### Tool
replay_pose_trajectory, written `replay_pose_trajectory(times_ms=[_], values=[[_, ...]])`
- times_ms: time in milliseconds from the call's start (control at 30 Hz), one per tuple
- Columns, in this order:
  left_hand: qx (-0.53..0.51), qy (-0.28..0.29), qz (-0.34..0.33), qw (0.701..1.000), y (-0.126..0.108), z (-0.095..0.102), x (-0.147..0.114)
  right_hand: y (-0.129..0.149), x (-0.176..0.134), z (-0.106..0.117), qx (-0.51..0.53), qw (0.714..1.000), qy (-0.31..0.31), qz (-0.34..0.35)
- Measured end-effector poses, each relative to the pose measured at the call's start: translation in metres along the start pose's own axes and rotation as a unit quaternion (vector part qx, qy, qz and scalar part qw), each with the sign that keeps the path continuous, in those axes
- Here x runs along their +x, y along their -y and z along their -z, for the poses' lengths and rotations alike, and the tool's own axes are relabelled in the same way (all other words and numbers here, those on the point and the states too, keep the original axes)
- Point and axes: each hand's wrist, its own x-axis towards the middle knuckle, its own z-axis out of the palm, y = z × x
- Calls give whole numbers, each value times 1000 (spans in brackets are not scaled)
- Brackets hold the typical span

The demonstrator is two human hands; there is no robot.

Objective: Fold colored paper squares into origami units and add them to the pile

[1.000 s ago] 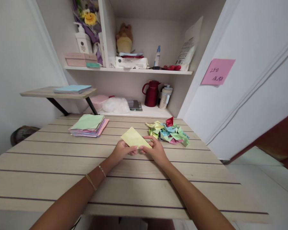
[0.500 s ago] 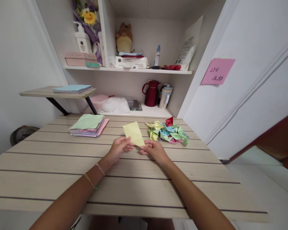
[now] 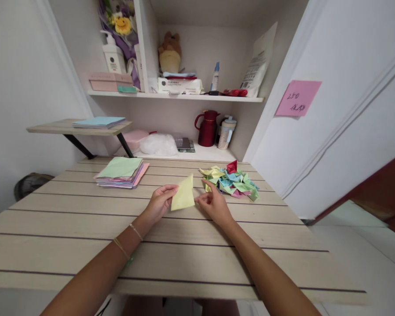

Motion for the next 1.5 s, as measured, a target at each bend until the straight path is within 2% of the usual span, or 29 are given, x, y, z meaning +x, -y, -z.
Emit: replay_pose_trajectory(times_ms=[100, 200, 267, 367, 567, 833, 1000, 1167, 1333, 1433, 1500], values=[[19, -18, -17, 999, 1, 1, 1, 6, -4, 2, -52, 995, 46, 68], [54, -5, -12, 998, 6, 0, 1, 12, -9, 2, -114, 979, 95, 140], [74, 15, -1, 997, 9, -2, -1, 14, -10, 1, -138, 968, 108, 182], [98, 43, 12, 994, 10, -5, -3, 12, -8, 0, -115, 964, 107, 215], [131, 39, 2, 991, 6, -7, -3, 9, -5, 1, -54, 971, 115, 203], [222, 72, -26, 972, 11, -5, -2, 18, -6, 3, -46, 965, 199, 165], [154, 32, -29, 987, 10, -1, 1, 16, -6, 1, -37, 971, 177, 154], [112, -5, -64, 992, 6, 1, 2, 11, -5, 0, 1, 986, 116, 123], [149, 34, -54, 987, 4, -5, -3, 8, -1, 1, 48, 996, 32, 70], [156, 73, -54, 983, 5, -8, -7, 8, 2, 3, 79, 996, 13, 46], [154, 80, -54, 983, 7, -9, -9, 8, 3, 3, 96, 995, 9, 29]])
